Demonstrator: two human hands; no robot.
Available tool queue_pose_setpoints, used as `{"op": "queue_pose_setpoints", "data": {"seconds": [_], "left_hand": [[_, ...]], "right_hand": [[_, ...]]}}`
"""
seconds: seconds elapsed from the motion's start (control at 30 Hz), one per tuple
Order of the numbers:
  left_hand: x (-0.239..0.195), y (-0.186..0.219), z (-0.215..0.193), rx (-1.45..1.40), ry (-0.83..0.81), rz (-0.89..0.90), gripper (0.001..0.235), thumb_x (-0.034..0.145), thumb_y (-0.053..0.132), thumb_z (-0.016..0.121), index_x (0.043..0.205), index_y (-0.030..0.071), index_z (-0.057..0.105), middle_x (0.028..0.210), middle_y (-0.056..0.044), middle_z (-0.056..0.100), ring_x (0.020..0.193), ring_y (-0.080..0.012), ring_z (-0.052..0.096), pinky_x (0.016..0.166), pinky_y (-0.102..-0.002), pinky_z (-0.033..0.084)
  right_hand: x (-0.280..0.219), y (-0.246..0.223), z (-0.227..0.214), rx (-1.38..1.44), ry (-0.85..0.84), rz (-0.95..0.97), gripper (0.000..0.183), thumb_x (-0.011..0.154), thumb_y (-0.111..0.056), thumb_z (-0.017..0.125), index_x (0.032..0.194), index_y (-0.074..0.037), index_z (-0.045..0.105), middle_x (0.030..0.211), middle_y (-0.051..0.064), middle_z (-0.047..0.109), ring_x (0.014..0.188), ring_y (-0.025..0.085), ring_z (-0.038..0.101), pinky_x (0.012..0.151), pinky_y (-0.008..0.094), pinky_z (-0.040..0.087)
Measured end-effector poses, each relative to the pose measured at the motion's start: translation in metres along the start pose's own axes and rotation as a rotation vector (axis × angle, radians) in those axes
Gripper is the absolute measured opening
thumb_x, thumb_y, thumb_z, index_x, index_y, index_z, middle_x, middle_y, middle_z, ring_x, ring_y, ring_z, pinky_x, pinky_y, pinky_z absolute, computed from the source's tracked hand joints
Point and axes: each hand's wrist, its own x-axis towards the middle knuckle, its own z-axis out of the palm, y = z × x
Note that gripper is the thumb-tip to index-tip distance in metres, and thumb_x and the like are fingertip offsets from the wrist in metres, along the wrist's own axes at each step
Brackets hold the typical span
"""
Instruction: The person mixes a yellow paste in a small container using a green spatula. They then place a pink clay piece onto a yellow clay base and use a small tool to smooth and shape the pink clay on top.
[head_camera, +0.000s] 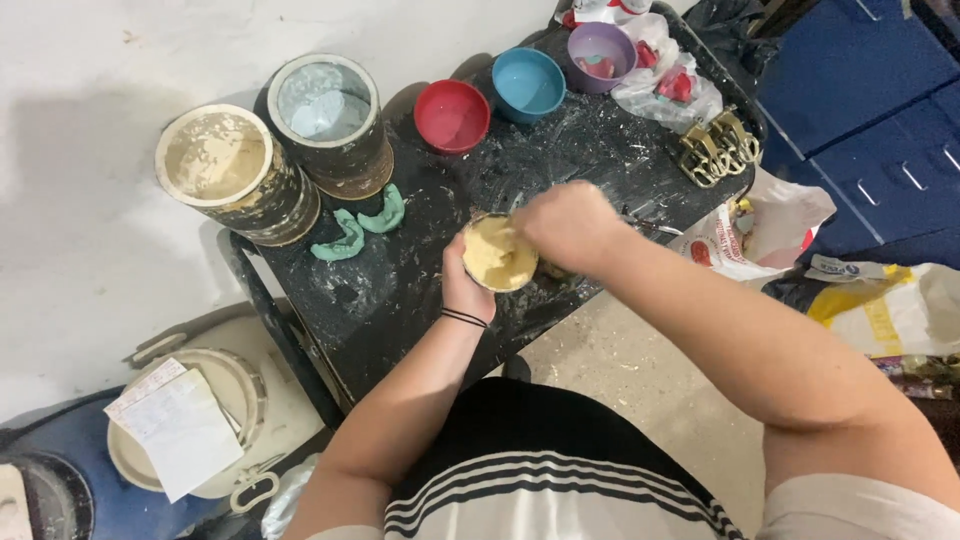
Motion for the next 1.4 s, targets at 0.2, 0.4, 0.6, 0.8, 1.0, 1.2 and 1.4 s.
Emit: {"op": "queue_pose_setpoints", "data": {"seconds": [0.2, 0.4, 0.6, 0.8, 1.0, 1.2, 1.4], "left_hand": [[0.005, 0.013, -0.003, -0.062, 0.108, 0.061, 0.058, 0.097, 0.051, 0.06, 0.143, 0.015, 0.063, 0.141, -0.02, 0.065, 0.129, -0.0382, 0.063, 0.11, -0.056, 0.052], [-0.008, 0.012, 0.023, -0.043, 0.1, -0.003, 0.06, 0.097, 0.055, 0.058, 0.143, 0.018, 0.062, 0.143, -0.019, 0.064, 0.129, -0.0372, 0.062, 0.112, -0.057, 0.049], [0.0, 0.017, 0.019, -0.07, 0.127, 0.118, 0.055, 0.096, 0.052, 0.062, 0.138, 0.017, 0.065, 0.138, -0.017, 0.068, 0.125, -0.0338, 0.066, 0.109, -0.052, 0.053], [0.005, -0.006, 0.006, -0.073, 0.125, 0.036, 0.059, 0.097, 0.058, 0.06, 0.141, 0.018, 0.064, 0.142, -0.016, 0.065, 0.128, -0.0331, 0.063, 0.112, -0.055, 0.049], [0.01, 0.01, 0.012, -0.067, 0.148, 0.09, 0.058, 0.094, 0.058, 0.065, 0.137, 0.019, 0.066, 0.136, -0.014, 0.069, 0.123, -0.0321, 0.067, 0.106, -0.052, 0.055], [-0.004, 0.003, 0.017, 0.015, 0.148, -0.013, 0.065, 0.094, 0.065, 0.059, 0.139, 0.02, 0.064, 0.138, -0.013, 0.068, 0.125, -0.0313, 0.066, 0.107, -0.054, 0.054], [0.014, 0.016, 0.009, 0.019, 0.15, 0.047, 0.064, 0.093, 0.066, 0.065, 0.137, 0.019, 0.065, 0.135, -0.014, 0.07, 0.122, -0.0345, 0.068, 0.103, -0.054, 0.056]], "right_hand": [[-0.022, -0.013, -0.012, 0.056, -0.091, -0.021, 0.018, 0.082, -0.014, 0.08, 0.066, -0.019, 0.072, 0.058, -0.002, 0.069, 0.057, 0.016, 0.071, 0.054, 0.033, 0.059], [-0.004, -0.003, -0.027, 0.043, -0.015, -0.046, 0.014, 0.084, -0.02, 0.081, 0.073, -0.019, 0.071, 0.063, -0.003, 0.068, 0.061, 0.013, 0.07, 0.063, 0.032, 0.061], [-0.016, -0.002, -0.016, 0.157, -0.244, 0.049, 0.022, 0.095, -0.02, 0.072, 0.073, -0.016, 0.071, 0.058, -0.002, 0.065, 0.055, 0.011, 0.065, 0.059, 0.027, 0.059], [-0.002, 0.003, -0.019, 0.111, -0.066, 0.042, 0.018, 0.086, -0.018, 0.079, 0.07, -0.018, 0.071, 0.057, -0.002, 0.068, 0.056, 0.014, 0.069, 0.057, 0.029, 0.059], [-0.017, -0.017, -0.026, 0.121, -0.129, 0.052, 0.019, 0.086, -0.016, 0.078, 0.069, -0.013, 0.07, 0.056, 0.003, 0.069, 0.055, 0.018, 0.07, 0.056, 0.034, 0.06], [-0.008, 0.008, 0.011, 0.044, -0.102, 0.094, 0.016, 0.087, -0.017, 0.077, 0.071, -0.016, 0.073, 0.058, -0.002, 0.069, 0.058, 0.015, 0.071, 0.054, 0.032, 0.059], [-0.028, 0.002, 0.002, 0.141, -0.088, 0.169, 0.012, 0.095, -0.023, 0.074, 0.083, -0.021, 0.076, 0.059, -0.005, 0.065, 0.056, 0.01, 0.062, 0.055, 0.024, 0.055]]}}
